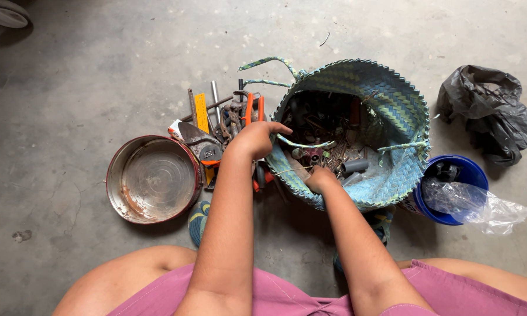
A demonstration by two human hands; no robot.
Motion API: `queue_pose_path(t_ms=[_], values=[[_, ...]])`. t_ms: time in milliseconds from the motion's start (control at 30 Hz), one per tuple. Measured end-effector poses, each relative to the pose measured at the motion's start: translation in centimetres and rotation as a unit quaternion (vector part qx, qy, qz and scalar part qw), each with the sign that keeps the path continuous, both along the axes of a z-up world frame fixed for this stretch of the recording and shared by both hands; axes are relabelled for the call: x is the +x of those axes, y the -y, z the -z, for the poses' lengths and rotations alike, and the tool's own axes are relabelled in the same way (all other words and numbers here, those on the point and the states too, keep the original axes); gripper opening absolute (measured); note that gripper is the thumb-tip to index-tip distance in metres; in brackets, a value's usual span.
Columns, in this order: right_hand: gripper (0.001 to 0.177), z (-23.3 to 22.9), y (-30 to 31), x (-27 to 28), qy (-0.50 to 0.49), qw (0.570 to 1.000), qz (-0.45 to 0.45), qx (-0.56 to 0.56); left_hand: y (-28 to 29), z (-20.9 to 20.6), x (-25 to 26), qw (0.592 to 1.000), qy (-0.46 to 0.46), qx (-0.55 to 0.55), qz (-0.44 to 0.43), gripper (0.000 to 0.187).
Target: The person sits on the floor and sorts various tools from a woven basket onto the floor. They handle hammers, pliers, a ruler, and other metal tools one by one, placing them in a pile beside the basket.
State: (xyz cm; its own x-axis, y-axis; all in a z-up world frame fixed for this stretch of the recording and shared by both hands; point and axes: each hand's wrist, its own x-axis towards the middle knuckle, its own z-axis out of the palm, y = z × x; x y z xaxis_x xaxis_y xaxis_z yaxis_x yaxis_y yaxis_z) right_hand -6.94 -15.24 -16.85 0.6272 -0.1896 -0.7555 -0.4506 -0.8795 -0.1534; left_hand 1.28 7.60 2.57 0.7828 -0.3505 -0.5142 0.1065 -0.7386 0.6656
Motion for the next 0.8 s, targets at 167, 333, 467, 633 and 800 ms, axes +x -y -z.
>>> queue_pose_path(t_ms=[167, 333, 467, 633, 800], values=[[0.066, -1.6, -0.4, 0.1, -0.002, 1.0, 0.017, 0.016, -0.3, -0.1, 0.1, 1.0, -0.009, -0.009, -0.013, 0.088], [0.06, -1.7, 0.7, 1.8, 0.056, 0.996, -0.001, 0.065, -0.5, -1.0, 0.1, 0.999, -0.016, -0.001, -0.049, 0.088], [0.045, -3.7, 4.8, 3.6, 0.074, 0.947, 0.137, 0.28, -0.9, -1.1, 0.0, 0.993, -0.069, 0.004, -0.099, 0.088], [0.031, -9.7, 9.1, 5.8, 0.151, 0.87, 0.261, 0.391, -0.6, -0.2, -0.4, 0.995, 0.039, -0.006, -0.087, 0.089], [0.033, -16.3, 9.1, 6.9, 0.25, 0.717, 0.274, 0.59, 0.8, -1.5, 0.0, 0.983, 0.102, -0.004, -0.153, 0.089]])
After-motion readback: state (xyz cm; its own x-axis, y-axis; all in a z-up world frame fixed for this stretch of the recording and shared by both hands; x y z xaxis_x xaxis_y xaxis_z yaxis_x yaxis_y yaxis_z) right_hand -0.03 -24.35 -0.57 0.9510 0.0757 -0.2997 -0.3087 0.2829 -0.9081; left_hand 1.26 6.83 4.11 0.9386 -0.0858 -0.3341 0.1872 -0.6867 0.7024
